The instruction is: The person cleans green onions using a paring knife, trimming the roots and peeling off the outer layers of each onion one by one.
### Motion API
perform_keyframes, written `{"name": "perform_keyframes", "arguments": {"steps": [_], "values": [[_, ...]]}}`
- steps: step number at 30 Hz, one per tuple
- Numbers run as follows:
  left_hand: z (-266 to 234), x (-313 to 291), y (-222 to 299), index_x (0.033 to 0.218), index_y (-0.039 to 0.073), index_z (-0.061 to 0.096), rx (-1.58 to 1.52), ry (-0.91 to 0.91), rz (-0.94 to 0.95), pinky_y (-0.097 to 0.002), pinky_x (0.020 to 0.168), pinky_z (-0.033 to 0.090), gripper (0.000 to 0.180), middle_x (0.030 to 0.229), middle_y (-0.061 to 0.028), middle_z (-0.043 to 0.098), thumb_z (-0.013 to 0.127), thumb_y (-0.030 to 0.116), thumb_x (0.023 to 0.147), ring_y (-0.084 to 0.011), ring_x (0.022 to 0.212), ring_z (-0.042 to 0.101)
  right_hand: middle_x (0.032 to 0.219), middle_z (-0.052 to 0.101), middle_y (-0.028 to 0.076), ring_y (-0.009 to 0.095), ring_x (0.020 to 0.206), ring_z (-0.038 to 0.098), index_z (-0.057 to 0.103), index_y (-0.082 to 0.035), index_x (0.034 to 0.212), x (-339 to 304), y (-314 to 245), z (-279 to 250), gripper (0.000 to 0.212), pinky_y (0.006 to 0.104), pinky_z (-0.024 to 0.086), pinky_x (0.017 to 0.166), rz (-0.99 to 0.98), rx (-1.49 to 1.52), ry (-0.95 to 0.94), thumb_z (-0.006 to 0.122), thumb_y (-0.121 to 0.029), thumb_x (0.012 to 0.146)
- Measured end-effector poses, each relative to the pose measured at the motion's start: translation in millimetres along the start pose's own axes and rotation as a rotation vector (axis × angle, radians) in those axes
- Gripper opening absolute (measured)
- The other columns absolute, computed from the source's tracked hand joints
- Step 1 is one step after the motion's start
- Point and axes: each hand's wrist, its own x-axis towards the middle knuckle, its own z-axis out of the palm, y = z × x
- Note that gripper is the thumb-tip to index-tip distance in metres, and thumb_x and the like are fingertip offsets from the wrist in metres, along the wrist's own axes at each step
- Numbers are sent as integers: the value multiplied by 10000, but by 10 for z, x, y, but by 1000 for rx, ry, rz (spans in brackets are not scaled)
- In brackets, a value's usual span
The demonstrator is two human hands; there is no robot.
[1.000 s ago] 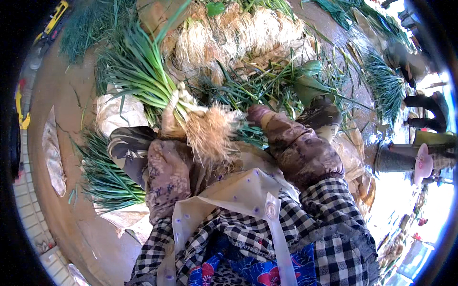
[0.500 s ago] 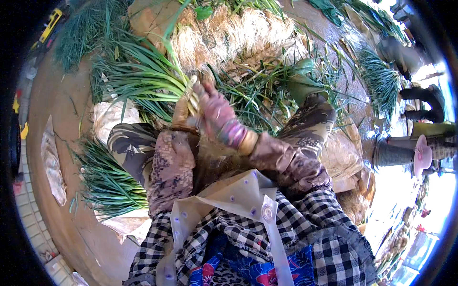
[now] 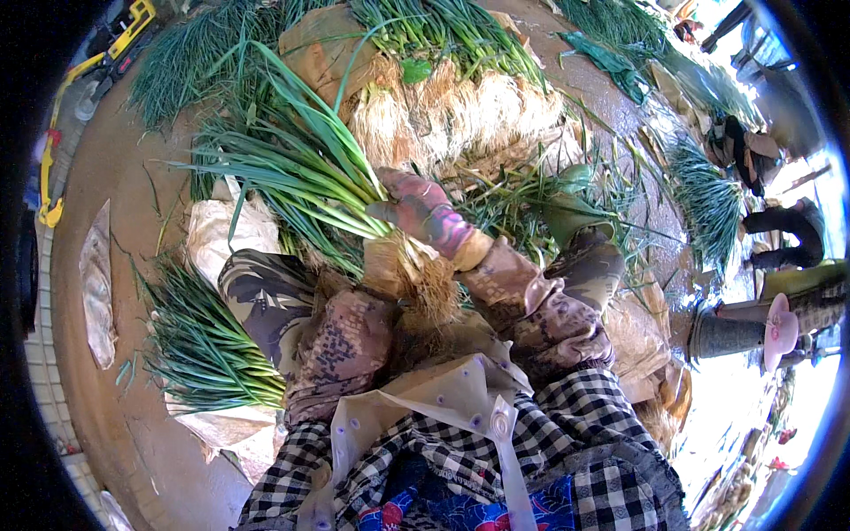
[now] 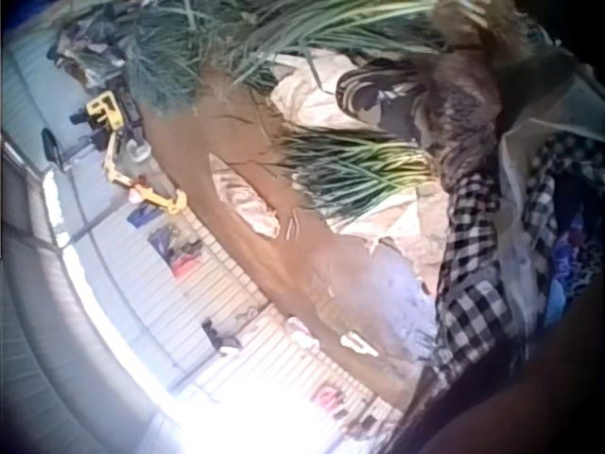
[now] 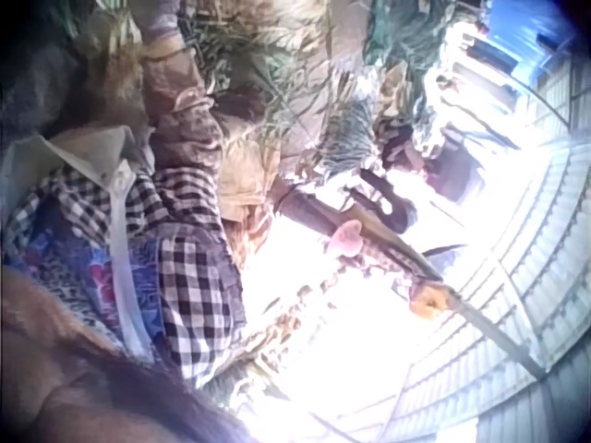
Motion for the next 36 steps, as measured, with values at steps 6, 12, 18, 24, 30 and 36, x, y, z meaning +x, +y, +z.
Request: {"name": "perform_keyframes", "arguments": {"steps": [6, 12, 18, 24, 30, 36], "values": [[326, -234, 104, 796, -12, 496, 248, -71, -147, -279, 385, 451, 110, 635, -118, 539, 560, 52, 733, -203, 478, 534, 694, 526, 59, 128, 614, 471, 536, -12, 827, 242, 288, -27, 245, 281, 403, 564, 74, -180, 20, 658, -136, 654], [90, -82, 295, 1020, -6, 421, 322, -269, -386, -249, 343, 455, 277, 731, -119, 541, 494, 121, 785, -192, 512, 555, 583, 548, 43, 108, 589, 520, 560, -10, 768, 264, -86, -327, 143, 241, 417, 519, 499, 636, 23, 562, -152, 748], [119, -103, 234, 1039, 18, 416, 67, -94, -221, -251, 396, 438, 337, 663, -54, 501, 556, 100, 744, -159, 545, 507, 786, 575, 97, 182, 701, 571, 526, 39, 931, 326, -170, -692, 253, 295, 473, 665, 435, 867, 8, 533, -161, 776], [67, -116, 334, 1058, 9, 387, 23, -240, -259, -285, 415, 479, 369, 670, -50, 481, 554, 101, 742, -153, 555, 506, 769, 584, 104, 174, 698, 568, 552, 15, 923, 238, -190, -864, 262, 291, 475, 652, 401, 774, 89, 552, -193, 765], [-153, 53, 504, 1073, 3, 374, 55, -298, -292, -377, 541, 508, 351, 760, -71, 493, 486, 145, 773, -176, 679, 513, 761, 577, 90, 184, 647, 561, 541, 14, 922, -91, 621, -1496, 281, 302, 474, 579, 473, 818, 415, 601, -169, 718], [39, 2, 795, 879, 80, 429, -41, -332, -311, -283, 561, 426, 145, 736, -14, 425, 413, 218, 837, -135, 693, 447, 712, 574, 53, 152, 586, 545, 555, -12, 874, -376, 921, -1741, 189, 252, 450, 526, 571, 773, 568, 578, -146, 743]]}}
